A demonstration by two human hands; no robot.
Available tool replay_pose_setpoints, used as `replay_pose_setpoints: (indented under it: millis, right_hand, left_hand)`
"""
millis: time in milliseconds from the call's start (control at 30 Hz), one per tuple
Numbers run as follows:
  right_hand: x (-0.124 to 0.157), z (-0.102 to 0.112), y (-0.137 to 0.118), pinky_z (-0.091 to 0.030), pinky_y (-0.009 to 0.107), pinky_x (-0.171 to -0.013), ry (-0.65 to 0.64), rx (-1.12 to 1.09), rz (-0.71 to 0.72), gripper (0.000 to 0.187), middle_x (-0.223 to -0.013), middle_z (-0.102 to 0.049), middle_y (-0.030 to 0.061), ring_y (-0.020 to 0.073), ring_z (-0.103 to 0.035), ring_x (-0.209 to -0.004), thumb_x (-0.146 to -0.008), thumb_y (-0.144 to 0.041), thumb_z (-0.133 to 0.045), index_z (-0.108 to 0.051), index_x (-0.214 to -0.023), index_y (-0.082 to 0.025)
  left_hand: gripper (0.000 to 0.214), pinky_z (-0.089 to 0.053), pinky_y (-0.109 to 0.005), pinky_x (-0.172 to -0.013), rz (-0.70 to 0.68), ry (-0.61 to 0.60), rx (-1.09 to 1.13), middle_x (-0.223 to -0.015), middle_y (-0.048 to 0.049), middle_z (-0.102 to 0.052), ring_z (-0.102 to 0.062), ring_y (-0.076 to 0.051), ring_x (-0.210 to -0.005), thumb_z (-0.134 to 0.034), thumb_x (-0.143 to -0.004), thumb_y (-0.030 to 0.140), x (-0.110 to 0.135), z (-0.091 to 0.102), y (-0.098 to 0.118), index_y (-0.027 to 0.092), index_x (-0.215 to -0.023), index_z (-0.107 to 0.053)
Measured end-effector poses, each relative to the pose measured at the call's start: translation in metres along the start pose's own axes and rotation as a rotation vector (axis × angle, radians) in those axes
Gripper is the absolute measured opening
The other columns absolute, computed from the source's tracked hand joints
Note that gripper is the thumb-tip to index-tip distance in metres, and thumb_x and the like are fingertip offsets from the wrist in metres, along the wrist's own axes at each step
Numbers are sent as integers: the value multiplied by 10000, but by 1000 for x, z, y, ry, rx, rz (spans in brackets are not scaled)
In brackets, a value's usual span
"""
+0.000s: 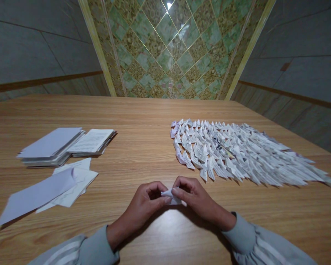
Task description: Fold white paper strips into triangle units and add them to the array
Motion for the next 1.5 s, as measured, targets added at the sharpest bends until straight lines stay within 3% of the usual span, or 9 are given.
replay_pose_setpoints:
  millis: [233,433,567,700,833,967,1100,1300,1500]
  right_hand:
    - [1,1,-3,-346,265,-596,-18,-59,-19,349,-702,-542,-26,125,-456,-641,-897,-502,-671,-608,-799,-173]
    - [1,-6,1,-400,256,-600,-8,-70,-33,377,-771,-574,-18,137,-507,-682,-811,-512,-765,-585,-904,-194]
    - [0,-8,1,-403,226,-536,67,256,103,213,-704,-588,-19,124,-524,-610,-919,-361,-646,-551,-832,-191]
    - [-1,-5,-3,-413,278,-638,151,485,258,103,-754,-608,18,165,-553,-712,-885,-167,-582,-575,-784,-190]
    - [1,-3,-5,-352,353,-720,122,696,400,122,-775,-617,49,214,-516,-774,-884,-142,-546,-604,-790,-193]
    - [1,-4,-3,-322,378,-752,58,967,461,171,-797,-635,69,227,-488,-781,-954,-165,-554,-623,-799,-184]
    - [0,-6,1,-318,364,-745,-24,1149,440,178,-797,-652,62,215,-494,-765,-973,-147,-596,-645,-804,-177]
    - [1,1,5,-342,329,-729,-75,1096,350,137,-806,-656,41,200,-530,-785,-954,-192,-661,-664,-818,-175]
    - [-1,9,3,-370,315,-744,-75,1005,244,158,-806,-669,23,187,-563,-797,-970,-238,-657,-697,-827,-184]
  left_hand:
    - [178,-360,-227,-529,-18,7,-77,-601,9,-594,-494,-124,-557,-767,-758,308,2,3,8,136,-739,-723]
    - [233,-468,-254,-596,-41,58,-43,-723,-38,-669,-590,-156,-631,-666,-838,383,-2,1,2,154,-813,-633]
    - [186,-512,-289,-606,-97,57,-108,-734,-43,-677,-626,-178,-631,-583,-890,361,0,-1,0,177,-865,-576]
    - [40,-510,-316,-716,-240,84,-298,-818,-53,-700,-659,-217,-785,-600,-843,218,2,2,5,191,-827,-624]
    - [91,-446,-373,-838,-409,149,-549,-960,-70,-699,-613,-250,-921,-621,-844,167,3,9,10,203,-917,-660]
    - [73,-400,-370,-794,-505,103,-769,-927,-65,-672,-573,-246,-878,-613,-911,204,4,11,9,208,-868,-672]
    - [125,-358,-354,-720,-504,23,-945,-845,-50,-657,-547,-237,-799,-618,-914,148,3,11,2,205,-825,-685]
    - [86,-402,-343,-733,-440,-33,-1056,-839,-41,-663,-576,-233,-822,-664,-929,185,3,14,-5,190,-847,-690]
    - [146,-426,-349,-747,-379,-11,-1090,-868,-44,-655,-584,-231,-841,-617,-973,239,3,15,-2,197,-853,-690]
Point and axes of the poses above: each hand's wrist, its own x-axis away from the middle knuckle, its own z-axis out of the back of the hand, y = z × x, the point moved 1 cm from there along -x, towards the middle knuckle
